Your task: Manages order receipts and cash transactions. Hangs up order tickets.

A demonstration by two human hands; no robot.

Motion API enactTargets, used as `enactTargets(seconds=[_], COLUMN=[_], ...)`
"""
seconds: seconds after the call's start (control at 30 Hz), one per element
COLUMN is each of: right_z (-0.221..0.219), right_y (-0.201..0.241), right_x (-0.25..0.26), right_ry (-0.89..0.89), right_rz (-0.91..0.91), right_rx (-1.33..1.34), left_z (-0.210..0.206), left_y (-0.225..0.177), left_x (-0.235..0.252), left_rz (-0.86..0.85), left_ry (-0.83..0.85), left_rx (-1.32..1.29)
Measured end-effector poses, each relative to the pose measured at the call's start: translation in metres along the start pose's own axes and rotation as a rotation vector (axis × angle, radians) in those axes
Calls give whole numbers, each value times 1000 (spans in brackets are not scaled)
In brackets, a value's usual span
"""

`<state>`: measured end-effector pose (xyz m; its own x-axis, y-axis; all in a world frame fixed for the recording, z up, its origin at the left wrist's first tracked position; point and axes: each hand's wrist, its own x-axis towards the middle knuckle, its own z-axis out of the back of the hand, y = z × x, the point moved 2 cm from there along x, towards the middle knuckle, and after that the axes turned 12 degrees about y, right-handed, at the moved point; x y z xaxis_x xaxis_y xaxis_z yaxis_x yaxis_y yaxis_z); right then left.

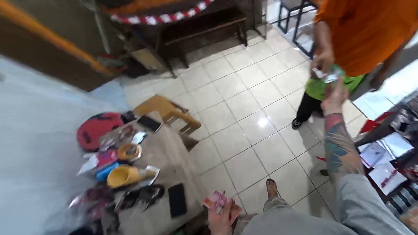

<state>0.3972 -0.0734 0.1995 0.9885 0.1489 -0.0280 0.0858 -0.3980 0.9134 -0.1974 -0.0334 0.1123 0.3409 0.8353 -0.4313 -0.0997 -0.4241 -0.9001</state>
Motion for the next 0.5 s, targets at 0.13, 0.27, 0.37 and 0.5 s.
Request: enactTargets(seconds=[0.13,0.27,0.37,0.5], right_z=[39,14,-28,-130], right_y=[-65,-160,-219,-247], right_x=[-68,-232,-386,-584], right_ry=[50,293,791,1809], right_rz=[-68,-354,-642,-691], right_rx=[-85,-460,-622,-571], left_z=[63,157,223,289], left_y=[-5,5,26,43], left_x=[-5,-19,-34,-45], left_rz=[73,-52,-86,-162], left_ry=[-92,-212,-368,-550], left_rx=[-300,-504,-601,-578])
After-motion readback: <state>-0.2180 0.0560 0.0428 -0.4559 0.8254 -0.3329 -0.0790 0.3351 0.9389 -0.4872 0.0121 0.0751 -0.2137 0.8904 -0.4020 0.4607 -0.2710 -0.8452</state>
